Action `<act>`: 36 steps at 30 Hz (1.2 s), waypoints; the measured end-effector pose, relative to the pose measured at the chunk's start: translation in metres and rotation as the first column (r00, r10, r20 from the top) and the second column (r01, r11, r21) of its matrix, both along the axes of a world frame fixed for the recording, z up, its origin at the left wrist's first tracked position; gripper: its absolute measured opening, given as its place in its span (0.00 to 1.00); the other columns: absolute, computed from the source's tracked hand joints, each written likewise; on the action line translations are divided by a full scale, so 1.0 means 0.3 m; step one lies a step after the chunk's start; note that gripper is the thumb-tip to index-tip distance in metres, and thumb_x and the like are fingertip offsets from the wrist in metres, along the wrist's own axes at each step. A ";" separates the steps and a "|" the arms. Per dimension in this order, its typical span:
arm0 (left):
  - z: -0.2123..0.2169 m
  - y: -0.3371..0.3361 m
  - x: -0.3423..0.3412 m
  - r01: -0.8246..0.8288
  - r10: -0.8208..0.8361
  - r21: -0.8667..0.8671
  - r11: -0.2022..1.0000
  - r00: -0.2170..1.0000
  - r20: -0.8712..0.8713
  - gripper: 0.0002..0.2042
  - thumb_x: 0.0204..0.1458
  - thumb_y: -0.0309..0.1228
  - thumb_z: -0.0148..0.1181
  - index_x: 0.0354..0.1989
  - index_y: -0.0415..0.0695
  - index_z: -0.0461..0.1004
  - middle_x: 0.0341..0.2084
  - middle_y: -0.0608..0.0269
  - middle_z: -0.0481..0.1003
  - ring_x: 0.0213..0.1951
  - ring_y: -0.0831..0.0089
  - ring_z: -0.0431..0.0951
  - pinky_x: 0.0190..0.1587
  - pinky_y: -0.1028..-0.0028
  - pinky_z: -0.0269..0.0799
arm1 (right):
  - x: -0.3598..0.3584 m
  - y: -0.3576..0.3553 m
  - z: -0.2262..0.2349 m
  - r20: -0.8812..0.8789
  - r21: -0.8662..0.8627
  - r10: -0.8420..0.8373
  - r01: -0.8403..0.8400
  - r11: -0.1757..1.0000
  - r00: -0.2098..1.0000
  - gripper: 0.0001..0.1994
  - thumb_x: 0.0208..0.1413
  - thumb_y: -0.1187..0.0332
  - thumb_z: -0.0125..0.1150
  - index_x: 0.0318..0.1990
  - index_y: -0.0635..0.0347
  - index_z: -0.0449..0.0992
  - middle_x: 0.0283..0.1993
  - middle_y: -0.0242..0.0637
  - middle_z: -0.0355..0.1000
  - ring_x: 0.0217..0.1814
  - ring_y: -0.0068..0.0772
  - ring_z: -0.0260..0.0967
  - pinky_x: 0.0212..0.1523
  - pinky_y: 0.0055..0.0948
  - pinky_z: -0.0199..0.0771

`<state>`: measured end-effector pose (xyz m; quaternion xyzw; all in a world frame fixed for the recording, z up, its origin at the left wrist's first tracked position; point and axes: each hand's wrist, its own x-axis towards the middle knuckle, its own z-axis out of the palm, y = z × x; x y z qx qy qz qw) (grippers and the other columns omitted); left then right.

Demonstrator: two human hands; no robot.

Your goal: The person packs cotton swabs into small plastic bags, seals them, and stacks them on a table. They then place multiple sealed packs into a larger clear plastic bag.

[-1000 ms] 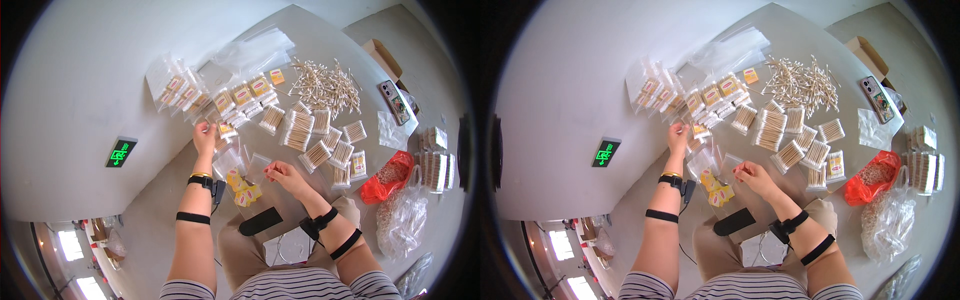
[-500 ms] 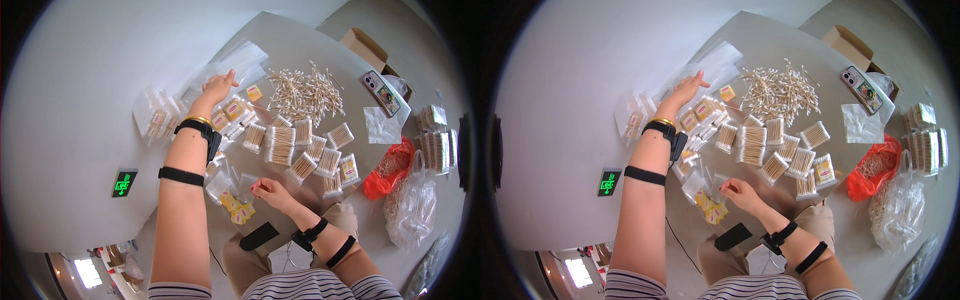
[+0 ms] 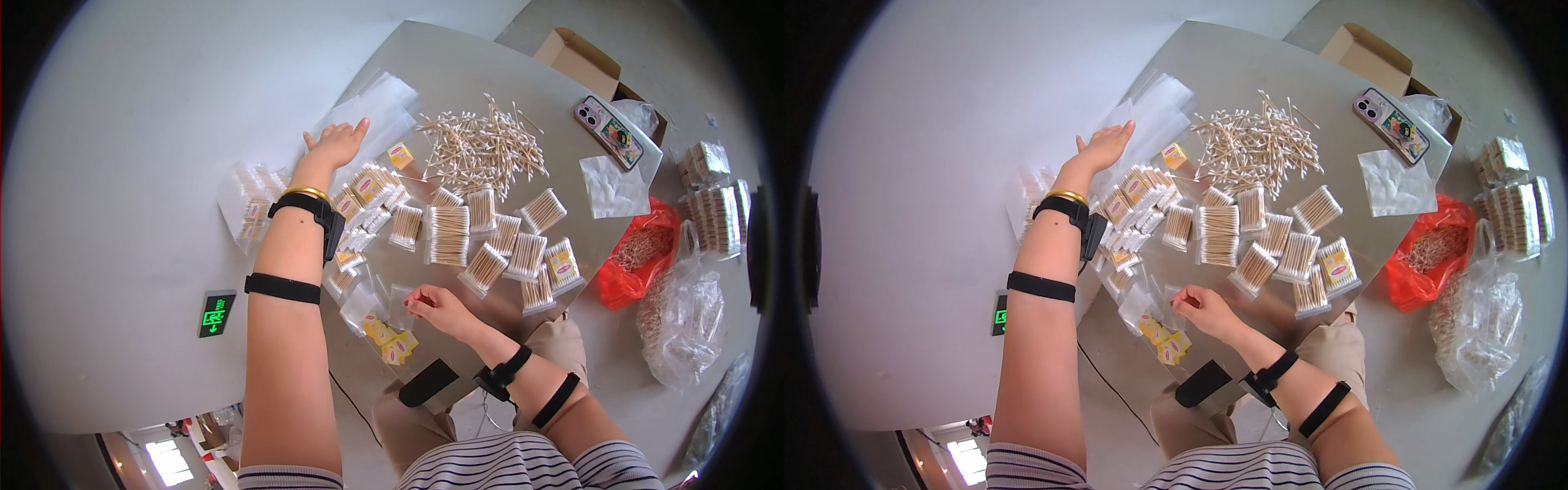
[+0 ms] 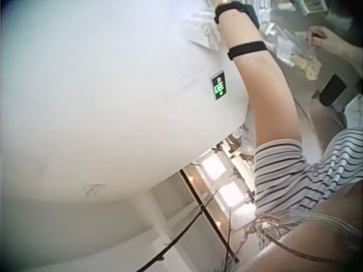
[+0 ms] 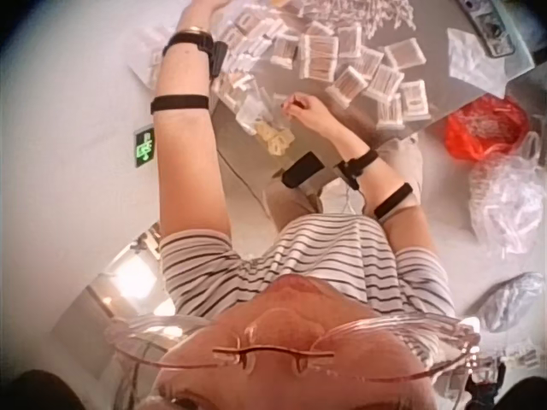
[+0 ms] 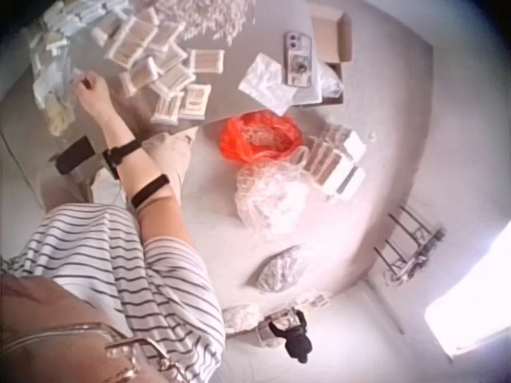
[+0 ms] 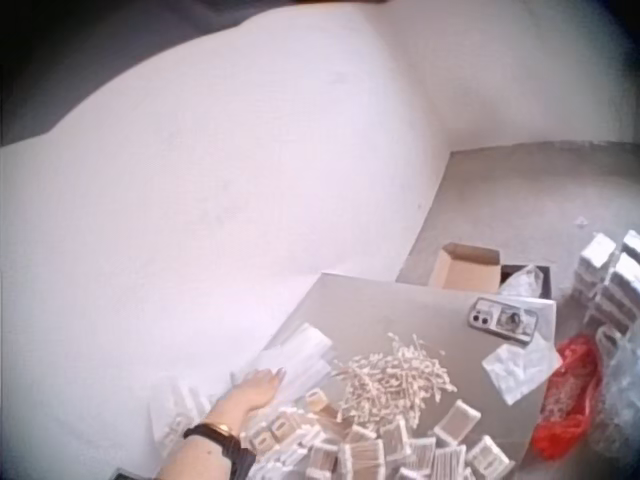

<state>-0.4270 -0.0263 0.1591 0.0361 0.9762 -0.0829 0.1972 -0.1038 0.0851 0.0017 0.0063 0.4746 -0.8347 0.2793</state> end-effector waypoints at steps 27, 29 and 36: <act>0.658 -0.358 1.833 0.317 0.647 0.908 0.272 0.638 -0.417 0.21 0.62 0.20 0.55 0.65 0.36 0.67 0.64 0.57 0.68 0.47 0.75 0.76 0.45 0.75 0.75 | 0.223 0.101 0.521 -0.428 -0.169 -0.061 -0.014 0.985 0.902 0.26 0.72 0.52 0.49 0.69 0.57 0.63 0.59 0.34 0.73 0.61 0.24 0.66 0.62 0.28 0.64; 0.661 -0.350 1.925 0.299 0.675 0.932 0.206 0.646 -0.357 0.22 0.62 0.21 0.55 0.66 0.37 0.66 0.64 0.58 0.68 0.47 0.77 0.76 0.46 0.75 0.74 | 0.268 0.058 0.553 -0.288 -0.113 0.029 -0.064 0.992 0.957 0.24 0.70 0.53 0.53 0.66 0.58 0.67 0.57 0.34 0.74 0.60 0.23 0.68 0.59 0.30 0.65; 0.687 -0.384 2.171 0.251 0.721 0.959 0.132 0.639 -0.266 0.26 0.63 0.22 0.56 0.70 0.39 0.61 0.59 0.61 0.72 0.47 0.80 0.75 0.46 0.77 0.73 | 0.440 -0.038 0.595 -0.146 -0.277 0.098 -0.135 0.951 0.984 0.12 0.67 0.57 0.60 0.48 0.52 0.77 0.45 0.26 0.79 0.45 0.16 0.72 0.50 0.23 0.67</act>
